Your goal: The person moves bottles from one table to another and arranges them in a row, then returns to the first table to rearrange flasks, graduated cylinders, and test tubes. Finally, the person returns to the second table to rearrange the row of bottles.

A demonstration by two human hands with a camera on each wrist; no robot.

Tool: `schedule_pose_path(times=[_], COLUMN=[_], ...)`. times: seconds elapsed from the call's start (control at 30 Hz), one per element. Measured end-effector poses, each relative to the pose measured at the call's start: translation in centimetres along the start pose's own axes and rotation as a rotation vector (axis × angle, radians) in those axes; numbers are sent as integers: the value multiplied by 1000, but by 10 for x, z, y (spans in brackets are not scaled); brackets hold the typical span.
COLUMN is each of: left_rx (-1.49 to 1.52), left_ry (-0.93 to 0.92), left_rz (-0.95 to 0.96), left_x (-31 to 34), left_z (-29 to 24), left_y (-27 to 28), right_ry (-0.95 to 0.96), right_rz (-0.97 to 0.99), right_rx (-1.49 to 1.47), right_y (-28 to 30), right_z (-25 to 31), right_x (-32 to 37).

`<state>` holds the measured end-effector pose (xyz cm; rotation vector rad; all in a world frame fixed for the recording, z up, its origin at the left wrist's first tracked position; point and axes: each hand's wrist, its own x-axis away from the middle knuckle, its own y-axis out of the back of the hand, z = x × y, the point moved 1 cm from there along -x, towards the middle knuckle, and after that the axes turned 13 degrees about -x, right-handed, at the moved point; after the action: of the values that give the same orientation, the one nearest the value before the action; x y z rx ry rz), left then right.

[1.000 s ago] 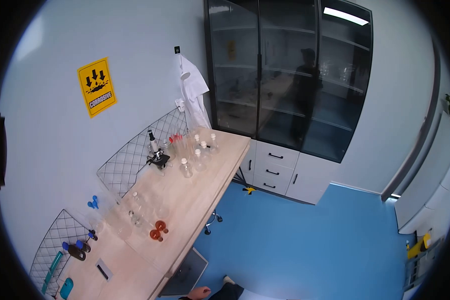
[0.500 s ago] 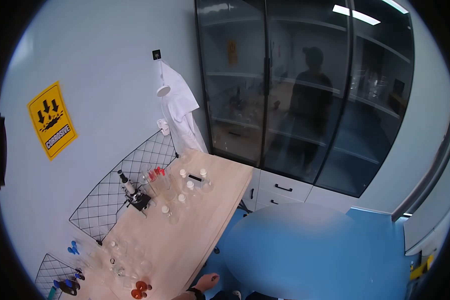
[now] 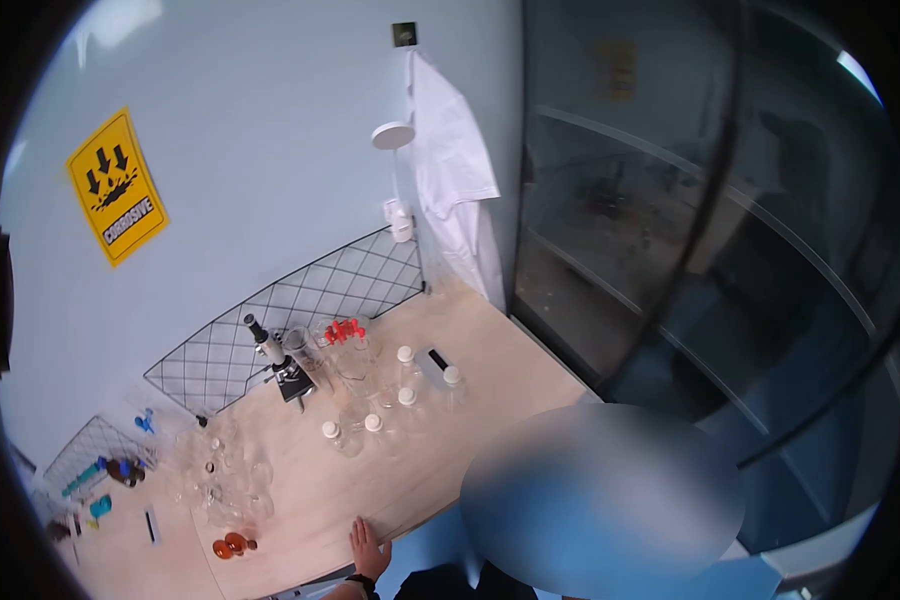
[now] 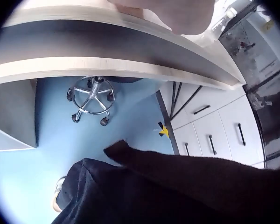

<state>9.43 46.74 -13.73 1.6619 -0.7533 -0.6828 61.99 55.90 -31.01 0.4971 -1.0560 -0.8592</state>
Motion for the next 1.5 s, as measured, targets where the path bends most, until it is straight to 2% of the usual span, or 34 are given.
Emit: schedule_pose_path(times=[0.07, 0.1, 0.13, 0.17, 0.2, 0.23, 0.3, 0.5, 0.6, 0.73, 0.77, 0.87, 0.93, 0.97, 1.07, 1.2, 1.37, 1.5], left_rx=[50, 26, 5, 13, 12, 11, 12, 65, 86, 163, 211, 278, 419, 465, 507, 479, 472, 448], left_ry=[78, 96, 117, 143, 168, 186, 225, 347, 358, 285, 240, 174, 161, 191, 236, 302, 387, 384], left_rz=[67, 68, 66, 89, 81, 72, 44, -70, -99, -126, -140, -182, -210, -149, -123, -193, -230, -306], left_x=[1, 0, -1, -3, -2, -4, -7, -43, -60, -76, -82, -101, -112, -117, -137, -163, -186, -201], left_z=[-10, -13, -15, -18, -20, -21, -24, -29, -28, -28, -23, -36, -40, -45, -59, -73, -85, -86], left_y=[4, 3, 4, 8, 6, 3, 2, 7, 11, 7, 0, 9, 12, 14, 21, 21, 17, 9], right_ry=[271, 279, 117, 129, 237, 357, 495, 718, 727, 696, 707, 628, 779, 853, 881, 782, 813, 860], right_rz=[-193, -180, -337, -358, -391, -417, -330, -54, 74, 56, 38, 149, 104, 84, 79, 211, 226, 179], right_rx=[222, 109, -241, -207, -311, -366, -515, -588, -565, -473, -474, -418, -357, -328, -326, -426, -404, -425], right_y=[67, 100, 159, 198, 217, 225, 243, 171, 135, 119, 119, 134, 124, 120, 112, 125, 131, 134], right_z=[32, 54, 133, 188, 222, 247, 323, 441, 465, 490, 495, 521, 523, 525, 536, 562, 572, 573], right_x=[-73, -110, -107, -118, -138, -163, -175, -199, -198, -199, -205, -208, -229, -236, -250, -241, -243, -238])
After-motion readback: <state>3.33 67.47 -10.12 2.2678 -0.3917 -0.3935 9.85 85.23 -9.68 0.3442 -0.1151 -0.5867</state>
